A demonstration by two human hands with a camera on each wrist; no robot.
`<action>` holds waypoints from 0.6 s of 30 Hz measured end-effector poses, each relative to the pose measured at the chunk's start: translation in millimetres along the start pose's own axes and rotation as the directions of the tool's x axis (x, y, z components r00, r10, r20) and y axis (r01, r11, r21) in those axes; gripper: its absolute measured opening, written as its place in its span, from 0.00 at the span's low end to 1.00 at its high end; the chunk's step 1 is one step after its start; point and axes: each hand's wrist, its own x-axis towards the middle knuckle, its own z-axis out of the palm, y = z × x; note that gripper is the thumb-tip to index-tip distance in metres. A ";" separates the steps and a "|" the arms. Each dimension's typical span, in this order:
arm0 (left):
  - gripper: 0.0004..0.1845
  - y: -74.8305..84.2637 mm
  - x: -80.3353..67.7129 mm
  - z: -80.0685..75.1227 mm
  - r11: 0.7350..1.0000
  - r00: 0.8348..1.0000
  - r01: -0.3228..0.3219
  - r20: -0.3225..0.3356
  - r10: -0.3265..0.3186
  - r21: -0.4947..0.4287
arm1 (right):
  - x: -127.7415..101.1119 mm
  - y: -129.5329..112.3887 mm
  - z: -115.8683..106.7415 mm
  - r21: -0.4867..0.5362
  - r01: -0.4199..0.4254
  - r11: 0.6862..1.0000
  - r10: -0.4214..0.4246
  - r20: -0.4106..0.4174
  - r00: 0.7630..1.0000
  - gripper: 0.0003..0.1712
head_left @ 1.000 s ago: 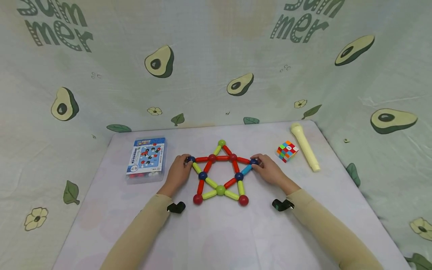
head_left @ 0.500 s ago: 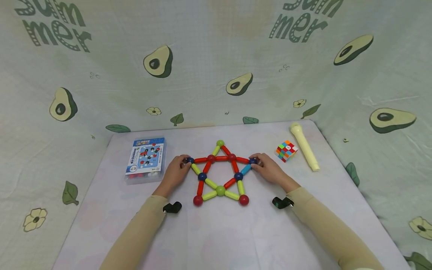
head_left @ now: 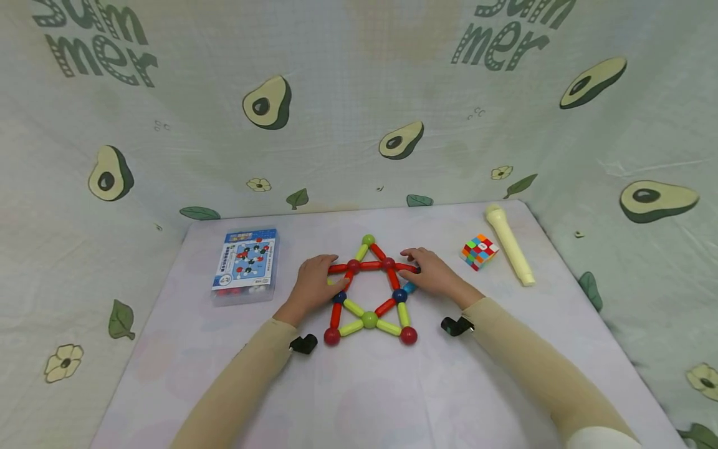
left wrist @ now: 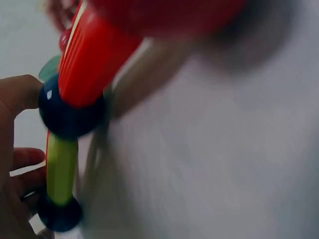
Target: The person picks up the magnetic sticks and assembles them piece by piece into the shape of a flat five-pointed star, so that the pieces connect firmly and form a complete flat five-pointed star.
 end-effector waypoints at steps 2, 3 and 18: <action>0.40 11.9 3.6 1.7 0.997 0.999 -0.027 0.042 0.025 0.072 | 7.0 -9.4 1.4 -0.032 0.013 0.999 -0.012 0.032 0.999 0.36; 0.41 16.5 5.9 2.9 0.994 0.998 -0.036 0.058 0.030 0.107 | 10.6 -13.9 2.5 -0.053 0.017 0.998 -0.015 0.048 0.999 0.37; 0.36 22.9 18.4 10.6 0.988 0.999 -0.009 0.048 0.001 0.154 | 31.1 -35.0 14.2 -0.261 0.024 0.965 -0.002 0.084 0.997 0.40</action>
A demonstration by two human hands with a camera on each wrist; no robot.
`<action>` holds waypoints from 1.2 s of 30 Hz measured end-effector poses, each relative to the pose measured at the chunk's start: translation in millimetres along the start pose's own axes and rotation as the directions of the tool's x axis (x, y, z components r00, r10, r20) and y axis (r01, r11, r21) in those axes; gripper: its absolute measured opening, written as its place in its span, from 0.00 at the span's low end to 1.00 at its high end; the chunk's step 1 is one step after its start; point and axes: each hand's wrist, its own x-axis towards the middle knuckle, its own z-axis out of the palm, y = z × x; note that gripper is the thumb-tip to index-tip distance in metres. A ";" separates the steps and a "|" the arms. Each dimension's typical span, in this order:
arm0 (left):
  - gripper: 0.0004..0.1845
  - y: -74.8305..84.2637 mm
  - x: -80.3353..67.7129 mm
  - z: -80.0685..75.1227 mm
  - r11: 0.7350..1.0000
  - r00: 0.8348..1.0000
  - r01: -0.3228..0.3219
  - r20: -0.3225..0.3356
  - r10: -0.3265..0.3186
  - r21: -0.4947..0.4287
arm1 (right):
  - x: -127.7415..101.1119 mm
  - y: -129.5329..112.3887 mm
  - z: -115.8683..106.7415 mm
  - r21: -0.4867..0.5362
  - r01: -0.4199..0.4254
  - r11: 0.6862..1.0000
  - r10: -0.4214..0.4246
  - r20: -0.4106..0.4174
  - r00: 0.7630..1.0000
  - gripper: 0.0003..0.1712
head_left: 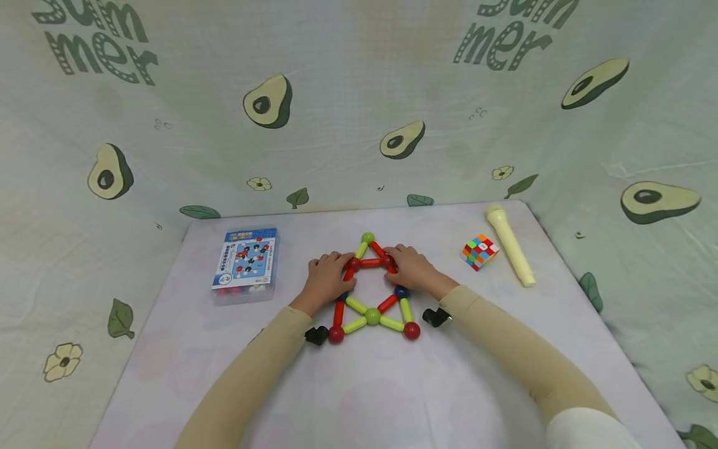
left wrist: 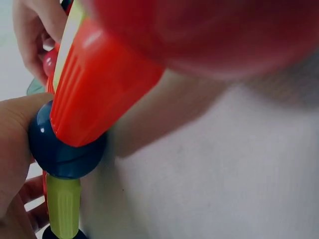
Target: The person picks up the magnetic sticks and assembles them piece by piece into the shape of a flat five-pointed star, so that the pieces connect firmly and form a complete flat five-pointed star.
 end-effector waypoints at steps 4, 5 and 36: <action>0.33 -0.8 -3.2 -0.9 1.000 0.999 0.020 -0.029 -0.020 -0.011 | 0.0 -1.1 0.5 -0.018 0.003 1.000 -0.003 -0.015 1.000 0.38; 0.32 -1.5 -3.9 -1.1 0.999 0.999 0.025 -0.035 -0.026 -0.020 | -0.2 -1.0 0.7 -0.019 0.004 1.000 -0.004 -0.015 1.000 0.38; 0.16 0.0 -18.4 -14.6 0.987 0.994 0.016 -0.108 0.001 0.159 | -26.7 -4.9 0.4 -0.065 -0.039 0.997 0.031 -0.131 0.991 0.21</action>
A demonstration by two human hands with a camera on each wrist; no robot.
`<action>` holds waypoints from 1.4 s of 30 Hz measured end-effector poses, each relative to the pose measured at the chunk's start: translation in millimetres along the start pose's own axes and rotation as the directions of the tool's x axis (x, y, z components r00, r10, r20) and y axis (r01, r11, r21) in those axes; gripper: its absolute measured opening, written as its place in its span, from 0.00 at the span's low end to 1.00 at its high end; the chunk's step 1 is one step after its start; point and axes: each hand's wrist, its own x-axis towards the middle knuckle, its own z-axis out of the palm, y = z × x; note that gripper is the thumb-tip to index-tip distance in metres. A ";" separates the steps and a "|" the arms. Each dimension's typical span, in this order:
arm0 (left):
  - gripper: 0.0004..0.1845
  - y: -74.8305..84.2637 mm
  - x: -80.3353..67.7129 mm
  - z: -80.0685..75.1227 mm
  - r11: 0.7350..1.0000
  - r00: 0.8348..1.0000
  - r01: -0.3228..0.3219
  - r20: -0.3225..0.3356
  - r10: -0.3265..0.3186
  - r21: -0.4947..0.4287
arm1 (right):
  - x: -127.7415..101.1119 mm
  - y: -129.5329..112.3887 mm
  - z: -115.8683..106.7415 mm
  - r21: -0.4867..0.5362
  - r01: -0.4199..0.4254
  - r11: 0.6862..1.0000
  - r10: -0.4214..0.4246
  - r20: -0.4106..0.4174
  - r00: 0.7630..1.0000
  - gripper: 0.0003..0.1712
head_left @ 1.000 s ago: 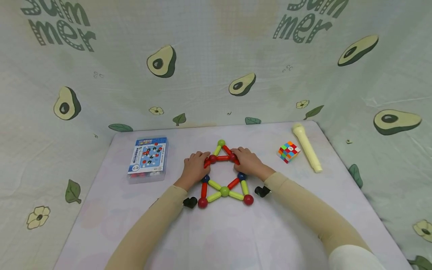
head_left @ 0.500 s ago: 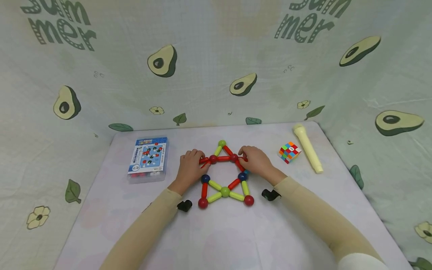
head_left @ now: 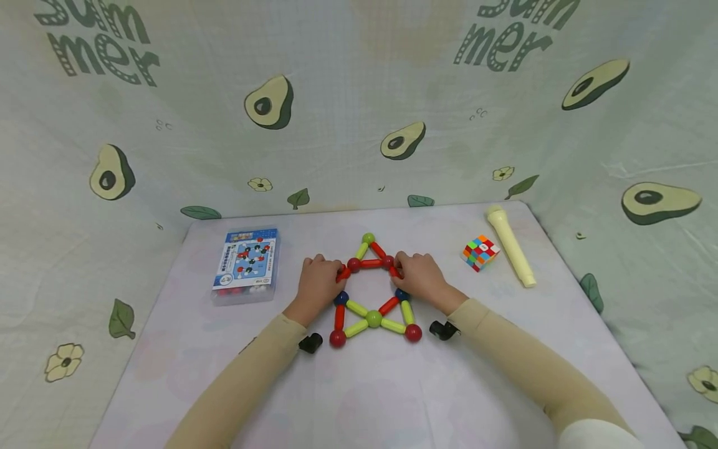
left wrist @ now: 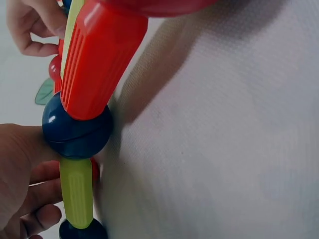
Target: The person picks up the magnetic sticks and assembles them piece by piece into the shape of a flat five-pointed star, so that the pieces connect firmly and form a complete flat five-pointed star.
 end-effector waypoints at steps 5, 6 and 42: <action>0.15 -1.0 0.3 3.0 0.999 1.000 0.013 -0.002 -0.014 -0.052 | 0.4 -1.3 -6.4 0.152 -0.032 0.988 0.024 0.055 0.998 0.19; 0.15 -1.5 0.3 3.2 0.998 1.000 0.017 -0.002 -0.017 -0.068 | 0.4 -1.2 -7.6 0.174 -0.039 0.984 0.028 0.068 0.997 0.19; 0.18 -22.3 12.2 -1.5 0.969 0.993 0.105 0.084 -0.088 -0.223 | 5.1 -5.4 -9.9 0.241 0.007 0.970 -0.007 -0.001 1.000 0.12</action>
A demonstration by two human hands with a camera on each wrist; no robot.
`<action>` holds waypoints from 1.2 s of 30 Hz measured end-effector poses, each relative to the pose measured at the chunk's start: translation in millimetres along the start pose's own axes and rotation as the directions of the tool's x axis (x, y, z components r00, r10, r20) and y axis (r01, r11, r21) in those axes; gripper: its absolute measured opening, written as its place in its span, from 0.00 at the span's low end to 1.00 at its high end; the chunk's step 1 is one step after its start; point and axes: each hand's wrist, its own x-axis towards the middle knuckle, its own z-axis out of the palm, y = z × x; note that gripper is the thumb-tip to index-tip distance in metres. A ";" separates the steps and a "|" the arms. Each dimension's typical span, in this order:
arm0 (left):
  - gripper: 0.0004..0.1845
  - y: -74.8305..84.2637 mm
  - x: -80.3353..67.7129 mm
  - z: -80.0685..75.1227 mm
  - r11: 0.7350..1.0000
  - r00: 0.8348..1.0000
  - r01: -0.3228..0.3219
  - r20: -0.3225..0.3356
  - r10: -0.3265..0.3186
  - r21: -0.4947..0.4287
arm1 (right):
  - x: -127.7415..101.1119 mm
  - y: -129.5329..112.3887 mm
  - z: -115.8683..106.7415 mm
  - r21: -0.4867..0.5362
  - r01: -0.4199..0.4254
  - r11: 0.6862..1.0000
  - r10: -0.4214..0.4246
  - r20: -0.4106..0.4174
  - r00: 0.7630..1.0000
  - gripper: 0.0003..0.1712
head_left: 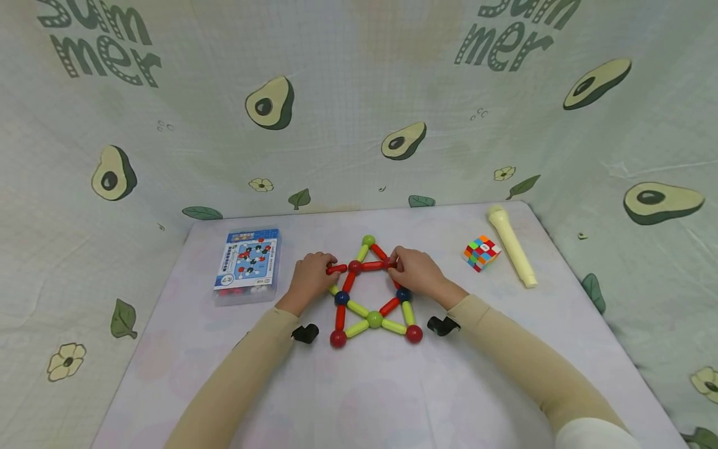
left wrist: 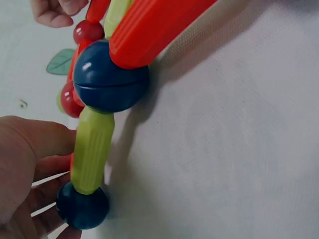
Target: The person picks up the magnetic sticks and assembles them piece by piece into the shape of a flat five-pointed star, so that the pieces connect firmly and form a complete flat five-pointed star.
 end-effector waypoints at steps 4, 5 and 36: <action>0.15 -5.7 4.8 3.9 0.998 0.999 -0.003 0.049 0.006 -0.056 | 0.8 1.7 -0.2 0.015 0.005 1.000 -0.005 -0.003 1.000 0.12; 0.14 -7.0 5.1 4.3 0.997 0.998 -0.003 0.055 0.007 -0.079 | 0.6 2.8 -0.5 0.019 0.007 1.000 -0.007 -0.007 1.000 0.12; 0.23 -29.9 -18.1 7.6 0.930 0.990 0.135 0.012 -0.139 -0.341 | -30.4 75.2 -10.8 0.188 -0.092 0.978 0.081 0.064 0.995 0.18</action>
